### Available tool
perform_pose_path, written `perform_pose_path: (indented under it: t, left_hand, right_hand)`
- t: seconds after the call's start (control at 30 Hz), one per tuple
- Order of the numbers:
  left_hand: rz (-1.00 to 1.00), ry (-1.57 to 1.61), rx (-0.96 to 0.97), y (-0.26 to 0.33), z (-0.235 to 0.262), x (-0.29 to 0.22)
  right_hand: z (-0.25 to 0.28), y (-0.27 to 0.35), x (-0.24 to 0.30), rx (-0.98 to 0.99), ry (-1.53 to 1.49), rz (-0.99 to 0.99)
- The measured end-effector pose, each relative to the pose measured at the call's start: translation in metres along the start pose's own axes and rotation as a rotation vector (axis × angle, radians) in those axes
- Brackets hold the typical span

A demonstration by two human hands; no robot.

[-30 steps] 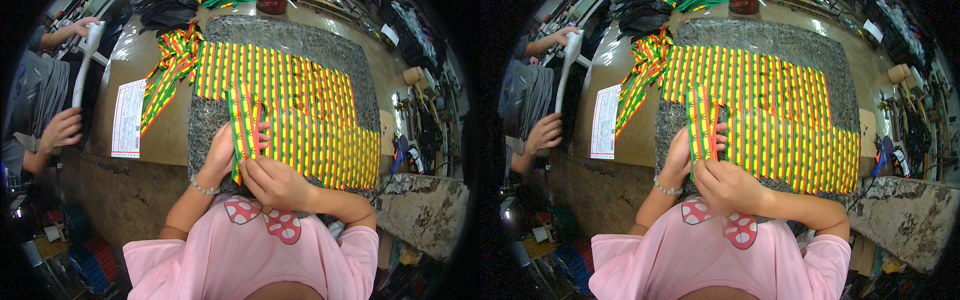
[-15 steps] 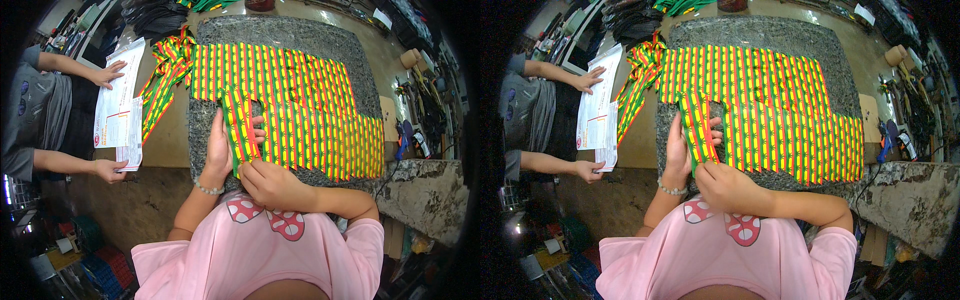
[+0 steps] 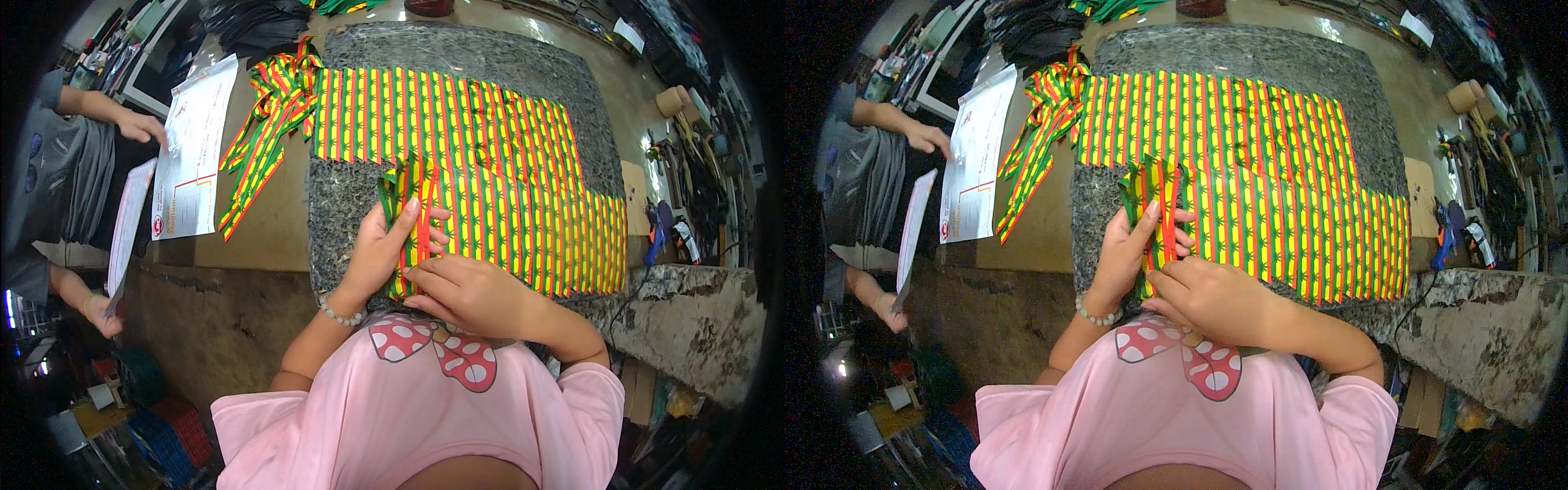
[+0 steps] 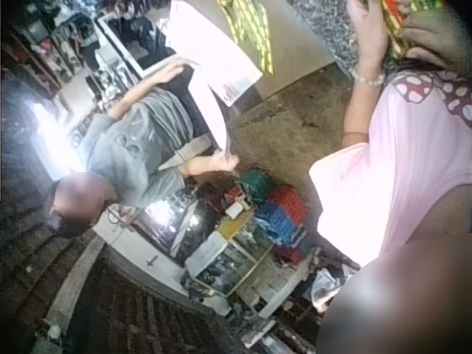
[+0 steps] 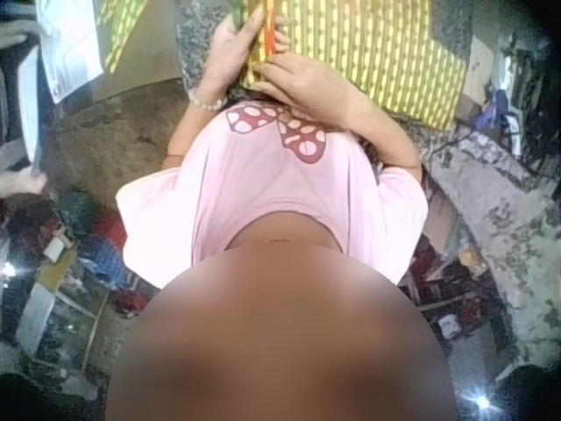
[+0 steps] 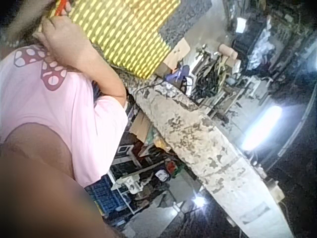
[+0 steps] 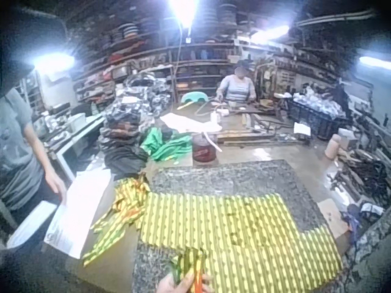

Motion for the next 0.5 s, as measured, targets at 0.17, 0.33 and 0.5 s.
perform_pose_path:
  t: [0.17, 0.33, 0.5]
  left_hand:
    - [-0.082, -0.329, 0.074, 0.008, -0.009, -0.01]
    - [-0.207, -0.683, 0.113, 0.018, -0.017, -0.023]
    - [-0.316, -0.94, 0.187, 0.019, -0.023, -0.028]
  right_hand:
    - [0.042, 0.006, 0.002, -0.143, 0.102, -0.027]
    - [0.053, 0.002, 0.009, -0.419, 0.447, 0.029]
    - [0.057, 0.0, -0.002, -0.37, 0.657, 0.011]
Point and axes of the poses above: each hand's wrist, its own y-axis away from the middle knuckle, its own z-axis out of the back of the hand, x = y × z, the point moved 2 cm from there along -y, towards the middle knuckle, and after that the axes turned 7 degrees about x, right-handed, at the moved point
